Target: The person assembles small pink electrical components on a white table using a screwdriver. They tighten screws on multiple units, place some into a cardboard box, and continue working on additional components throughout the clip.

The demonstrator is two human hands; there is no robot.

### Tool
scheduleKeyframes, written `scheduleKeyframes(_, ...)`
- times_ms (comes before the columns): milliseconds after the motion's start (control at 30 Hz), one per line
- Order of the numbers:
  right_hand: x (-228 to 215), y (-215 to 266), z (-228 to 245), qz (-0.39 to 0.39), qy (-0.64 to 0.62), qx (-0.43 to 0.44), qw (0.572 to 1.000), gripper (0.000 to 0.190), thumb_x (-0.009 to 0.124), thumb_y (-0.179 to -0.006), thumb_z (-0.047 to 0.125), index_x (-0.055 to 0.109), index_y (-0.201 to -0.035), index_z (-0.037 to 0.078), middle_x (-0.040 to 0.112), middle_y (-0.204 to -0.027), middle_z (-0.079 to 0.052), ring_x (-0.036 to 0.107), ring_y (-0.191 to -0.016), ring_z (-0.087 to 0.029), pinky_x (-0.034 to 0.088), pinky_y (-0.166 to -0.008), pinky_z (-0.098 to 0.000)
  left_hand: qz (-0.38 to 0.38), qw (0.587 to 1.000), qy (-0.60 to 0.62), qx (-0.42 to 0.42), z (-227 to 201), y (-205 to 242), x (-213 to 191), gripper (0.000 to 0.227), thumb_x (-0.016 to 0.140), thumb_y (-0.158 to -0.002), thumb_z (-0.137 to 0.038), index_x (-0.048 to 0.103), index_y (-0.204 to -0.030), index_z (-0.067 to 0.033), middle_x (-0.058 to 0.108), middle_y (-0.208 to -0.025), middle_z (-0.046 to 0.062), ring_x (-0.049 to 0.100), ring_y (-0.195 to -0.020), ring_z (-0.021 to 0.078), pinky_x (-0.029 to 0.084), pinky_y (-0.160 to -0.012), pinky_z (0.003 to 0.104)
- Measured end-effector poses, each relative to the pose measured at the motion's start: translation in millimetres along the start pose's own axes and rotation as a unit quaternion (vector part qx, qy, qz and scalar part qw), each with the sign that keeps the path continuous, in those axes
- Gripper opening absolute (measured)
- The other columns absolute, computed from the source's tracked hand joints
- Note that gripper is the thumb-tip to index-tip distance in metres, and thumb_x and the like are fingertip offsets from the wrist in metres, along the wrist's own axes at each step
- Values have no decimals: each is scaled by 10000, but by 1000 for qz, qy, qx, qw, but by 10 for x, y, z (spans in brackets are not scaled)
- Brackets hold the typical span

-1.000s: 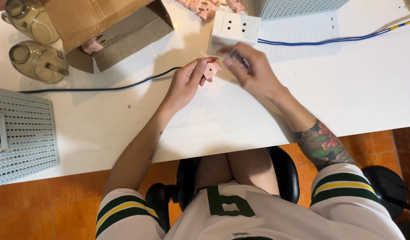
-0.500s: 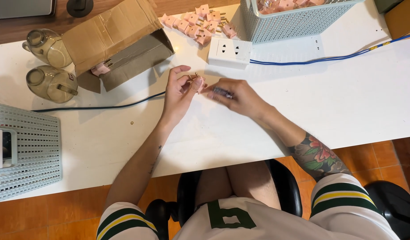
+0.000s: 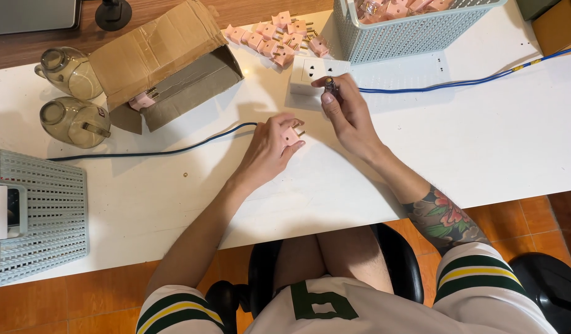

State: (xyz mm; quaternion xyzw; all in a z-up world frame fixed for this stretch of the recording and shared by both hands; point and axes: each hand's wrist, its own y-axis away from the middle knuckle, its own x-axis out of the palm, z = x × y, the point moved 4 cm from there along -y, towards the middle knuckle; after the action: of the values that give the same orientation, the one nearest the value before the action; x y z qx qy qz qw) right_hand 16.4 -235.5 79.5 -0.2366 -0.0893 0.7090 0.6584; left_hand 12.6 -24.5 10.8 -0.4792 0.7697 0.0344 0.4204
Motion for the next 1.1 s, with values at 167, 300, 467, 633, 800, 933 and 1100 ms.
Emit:
scheduleKeyframes(167,-71,4,-104,-11,43,-63,997,353,609,-1244,174,693,-1537,-3,439,-1138,-63,506,-1079,-176,501,-1109,-405,27,998,-43,35,143,13,87,521,804,-1100,-388,594,-1481,-100,748,-1425,102,673,-1266,310,504,-999,475)
scheduleKeyframes(300,-99,28,-194,-38,31,-97,994,347,674,-1202,160,722,-1506,0,510,-1126,-77,626,-1124,-224,533,-1159,-448,24,995,-77,53,287,22,191,463,829,-1074,-395,709,-1469,-183,685,-1286,52,654,-1207,281,483,-1020,483)
scheduleKeyframes(467,-50,39,-178,-37,-9,-111,993,320,700,-1183,91,713,-1455,-77,558,-1144,-132,718,-1143,-286,581,-1148,-495,16,994,-102,42,129,-19,52,449,899,-1035,-360,750,-1425,-194,762,-1217,51,662,-1204,258,450,-1059,506)
scheduleKeyframes(633,-33,46,-200,-31,-12,-118,992,320,705,-1180,62,702,-1454,-104,568,-1163,-143,747,-1164,-313,593,-1149,-526,28,997,-65,22,132,-27,-40,563,929,-1011,-384,736,-1479,-137,808,-1241,119,699,-1211,290,456,-1049,526)
scheduleKeyframes(800,-33,52,-222,-43,-22,-120,992,325,698,-1186,49,679,-1466,-116,588,-1163,-158,756,-1137,-313,613,-1105,-514,41,994,-94,32,210,-24,-87,520,855,-1056,-483,773,-1439,-140,786,-1212,89,676,-1218,259,431,-1072,502)
scheduleKeyframes(933,-8,63,-230,-42,-25,-120,992,334,692,-1187,38,670,-1479,-124,593,-1165,-158,760,-1138,-314,617,-1095,-514,35,993,-108,40,263,-23,-90,461,858,-1056,-468,807,-1388,-153,777,-1187,75,660,-1210,252,425,-1074,490)
scheduleKeyframes(1100,30,76,-217,-43,-37,-117,992,379,681,-1181,5,629,-1539,-109,623,-1182,-174,773,-1164,-338,628,-1093,-513,53,990,-123,55,349,-20,-119,481,817,-1068,-521,796,-1444,-223,767,-1168,49,644,-1207,230,411,-1066,472)
